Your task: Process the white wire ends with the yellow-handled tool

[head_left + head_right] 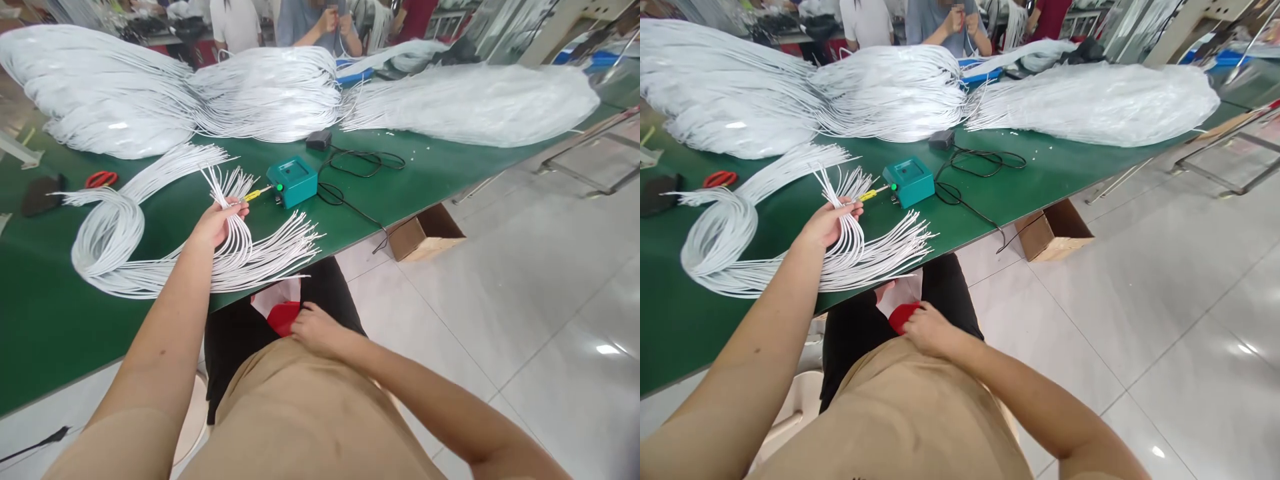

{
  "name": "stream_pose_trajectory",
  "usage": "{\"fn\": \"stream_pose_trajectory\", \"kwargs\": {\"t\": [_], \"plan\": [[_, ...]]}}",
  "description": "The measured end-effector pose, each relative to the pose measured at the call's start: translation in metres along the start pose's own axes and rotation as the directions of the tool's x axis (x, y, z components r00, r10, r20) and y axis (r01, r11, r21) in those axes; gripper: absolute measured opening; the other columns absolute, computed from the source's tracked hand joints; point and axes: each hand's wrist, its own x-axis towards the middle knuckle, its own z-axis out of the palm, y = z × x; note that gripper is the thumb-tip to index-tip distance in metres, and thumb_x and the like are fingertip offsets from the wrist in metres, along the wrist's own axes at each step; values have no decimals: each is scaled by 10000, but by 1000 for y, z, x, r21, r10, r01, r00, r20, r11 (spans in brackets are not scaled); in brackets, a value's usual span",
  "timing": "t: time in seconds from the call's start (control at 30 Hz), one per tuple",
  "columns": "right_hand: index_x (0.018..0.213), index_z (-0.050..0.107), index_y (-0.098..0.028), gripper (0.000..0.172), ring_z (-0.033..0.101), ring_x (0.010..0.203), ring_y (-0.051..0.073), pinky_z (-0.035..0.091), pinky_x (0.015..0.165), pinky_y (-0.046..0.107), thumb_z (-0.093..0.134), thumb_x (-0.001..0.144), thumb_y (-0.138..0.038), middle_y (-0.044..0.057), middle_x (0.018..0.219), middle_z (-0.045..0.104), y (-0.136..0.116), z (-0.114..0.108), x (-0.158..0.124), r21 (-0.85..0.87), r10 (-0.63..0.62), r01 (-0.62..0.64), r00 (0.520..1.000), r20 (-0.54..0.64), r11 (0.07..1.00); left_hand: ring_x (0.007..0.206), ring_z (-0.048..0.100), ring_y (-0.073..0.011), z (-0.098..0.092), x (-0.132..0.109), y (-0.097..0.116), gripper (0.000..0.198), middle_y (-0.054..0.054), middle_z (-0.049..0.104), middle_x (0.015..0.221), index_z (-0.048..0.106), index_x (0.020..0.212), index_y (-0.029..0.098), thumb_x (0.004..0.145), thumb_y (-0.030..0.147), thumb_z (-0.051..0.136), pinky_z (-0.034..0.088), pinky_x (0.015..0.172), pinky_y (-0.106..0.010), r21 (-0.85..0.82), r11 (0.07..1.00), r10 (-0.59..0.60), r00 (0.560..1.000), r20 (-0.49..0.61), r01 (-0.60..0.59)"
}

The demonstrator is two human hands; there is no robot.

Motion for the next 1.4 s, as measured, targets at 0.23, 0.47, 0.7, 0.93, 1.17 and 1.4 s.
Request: {"fn": "stream_pose_trajectory", "kwargs": {"t": [0.23, 0.47, 0.7, 0.93, 1.17, 1.4], "plan": [[1336, 568, -119, 431, 353, 1409, 347, 197, 1147, 639, 452, 935, -225, 228, 1454, 492, 128, -80, -39, -156, 483, -677, 649, -587, 719, 785, 694, -132, -1, 1, -1, 324, -47, 726, 895, 607, 914, 168, 639, 157, 778, 549, 779, -262, 6, 1000, 24, 1000, 19, -24], [1415, 471, -180, 582, 504, 1279, 375, 482, 972, 497, 509, 916, -478, 221, 1425, 509, 76, 16, -30, 25, 517, -599, 668, -535, 800, 789, 678, -128, 1, -3, 4, 330, -44, 734, 909, 640, 903, 171, 624, 211, 811, 527, 771, -249, 47, 998, 32, 999, 30, -33], [1379, 549, -170, 470, 553, 1165, 307, 509, 940, 456, 380, 941, -165, 175, 1375, 545, 62, 13, -50, -252, 346, -424, 889, -301, 870, 815, 662, -150, 4, -11, 16, 438, -39, 734, 901, 692, 1051, 202, 639, 293, 809, 489, 746, -250, 258, 966, 12, 1000, -16, -8], [1064, 684, -130, 288, 617, 834, 240, 537, 759, 385, 466, 880, -90, 112, 935, 659, 63, -10, -17, -181, 284, -336, 922, -264, 924, 953, 688, -207, 7, -17, 29, 557, -60, 741, 998, 645, 1227, 221, 704, 357, 778, 499, 906, -350, 366, 931, -11, 1000, 26, 1], [963, 661, -186, 135, 602, 734, 117, 488, 684, 237, 548, 935, -117, 18, 810, 649, 29, -128, 42, 184, 47, 43, 889, -456, 982, 999, 695, -249, 4, -19, 41, 575, -71, 740, 1049, 623, 1282, 233, 749, 412, 745, 449, 1042, -449, 534, 843, 11, 995, 104, -65], [1056, 675, -129, 215, 634, 999, 210, 485, 900, 337, 485, 977, -191, 110, 1077, 707, 38, -154, 149, -10, -128, 130, 955, -267, 991, 920, 706, -224, -1, -20, 39, 606, -66, 741, 1007, 634, 1241, 193, 686, 365, 805, 519, 938, -412, 417, 906, 39, 995, 97, -76]]}}
